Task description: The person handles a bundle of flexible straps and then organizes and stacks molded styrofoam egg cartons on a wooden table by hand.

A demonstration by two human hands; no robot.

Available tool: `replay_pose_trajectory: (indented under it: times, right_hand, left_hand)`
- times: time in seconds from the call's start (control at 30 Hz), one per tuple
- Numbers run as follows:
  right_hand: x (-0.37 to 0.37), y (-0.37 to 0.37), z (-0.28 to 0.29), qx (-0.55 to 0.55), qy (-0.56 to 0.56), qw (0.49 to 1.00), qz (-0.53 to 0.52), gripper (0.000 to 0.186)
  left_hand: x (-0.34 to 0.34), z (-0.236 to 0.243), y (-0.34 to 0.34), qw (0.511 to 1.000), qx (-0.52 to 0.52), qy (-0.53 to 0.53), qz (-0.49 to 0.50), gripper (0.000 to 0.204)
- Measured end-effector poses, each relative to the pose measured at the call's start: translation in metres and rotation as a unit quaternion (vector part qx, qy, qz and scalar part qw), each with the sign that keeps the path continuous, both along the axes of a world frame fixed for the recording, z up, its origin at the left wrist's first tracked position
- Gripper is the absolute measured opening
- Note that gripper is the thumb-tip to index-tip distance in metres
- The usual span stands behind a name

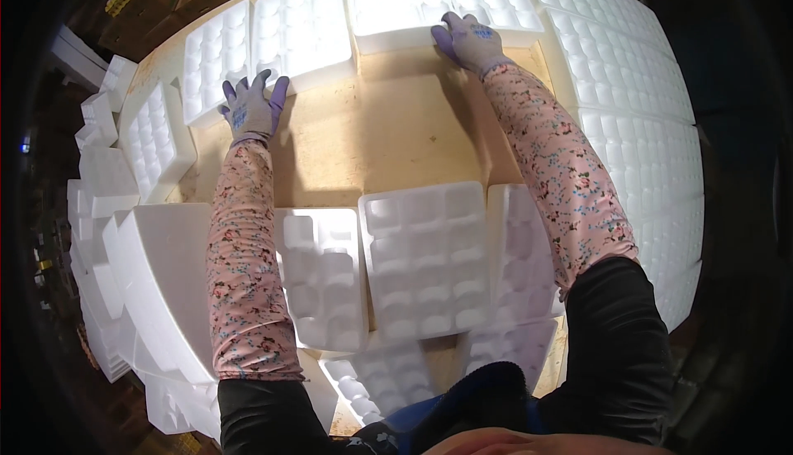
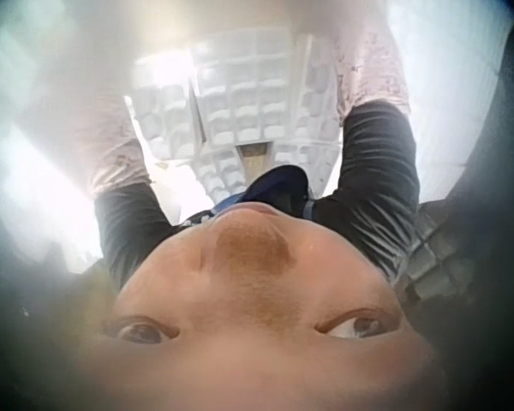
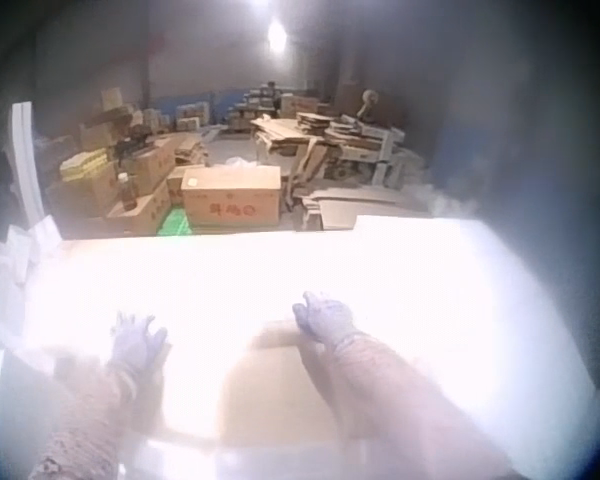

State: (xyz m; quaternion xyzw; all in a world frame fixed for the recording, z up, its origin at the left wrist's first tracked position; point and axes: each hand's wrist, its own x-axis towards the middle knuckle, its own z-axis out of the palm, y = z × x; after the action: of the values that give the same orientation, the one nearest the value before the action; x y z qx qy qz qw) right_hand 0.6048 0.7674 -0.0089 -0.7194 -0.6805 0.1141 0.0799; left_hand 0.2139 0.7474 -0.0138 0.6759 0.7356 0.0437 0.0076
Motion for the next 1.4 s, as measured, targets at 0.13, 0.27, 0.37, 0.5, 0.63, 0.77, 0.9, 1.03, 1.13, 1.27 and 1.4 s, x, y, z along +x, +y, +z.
replay_pose_trajectory:
  times: [0.13, 0.27, 0.37, 0.5, 0.63, 0.77, 0.9, 1.03, 1.13, 1.27, 1.4]
  right_hand:
    - [-0.001, 0.035, 0.018, -0.036, -0.037, 0.999, -0.017, 0.055]
    - [0.016, 0.069, 0.019, -0.052, -0.06, 0.996, -0.048, 0.059]
    - [0.027, 0.085, 0.021, -0.053, -0.061, 0.995, -0.05, 0.067]
    - [0.036, 0.091, 0.02, -0.049, -0.063, 0.996, -0.035, 0.067]
    - [0.024, 0.048, 0.003, 0.204, 0.033, 0.978, -0.029, 0.061]
    - [-0.018, -0.075, -0.041, 0.178, -0.037, 0.967, 0.178, 0.07]
    - [-0.027, -0.124, -0.043, 0.041, -0.027, 0.983, 0.178, 0.074]
    - [-0.025, -0.119, -0.035, 0.044, -0.023, 0.984, 0.171, 0.072]
    - [-0.024, -0.121, -0.039, 0.052, -0.015, 0.985, 0.165, 0.071]
    - [-0.024, -0.121, -0.036, 0.058, -0.016, 0.984, 0.165, 0.071]
    - [-0.034, -0.117, -0.034, 0.05, -0.035, 0.984, 0.166, 0.072]
  left_hand:
    - [-0.011, -0.01, 0.002, 0.998, 0.035, 0.016, -0.04, 0.057]
    - [0.0, -0.002, 0.002, 0.998, 0.051, 0.007, -0.028, 0.054]
    - [-0.003, -0.002, -0.001, 0.997, 0.069, 0.009, -0.036, 0.054]
    - [0.001, -0.001, -0.003, 0.996, 0.082, -0.001, -0.038, 0.055]
    - [-0.001, 0.001, 0.0, 0.997, 0.057, 0.012, -0.05, 0.057]
    - [-0.009, 0.002, 0.018, 0.998, -0.01, 0.037, -0.059, 0.059]
    - [-0.006, 0.001, 0.079, 0.995, -0.026, 0.04, -0.086, 0.061]
    - [0.015, -0.003, 0.14, 0.995, -0.024, 0.022, -0.089, 0.06]
    - [0.011, -0.014, 0.174, 0.992, 0.0, 0.016, -0.128, 0.06]
    - [0.004, -0.017, 0.18, 0.987, 0.042, 0.026, -0.152, 0.067]
    - [0.012, -0.011, 0.137, 0.97, 0.209, -0.012, -0.126, 0.065]
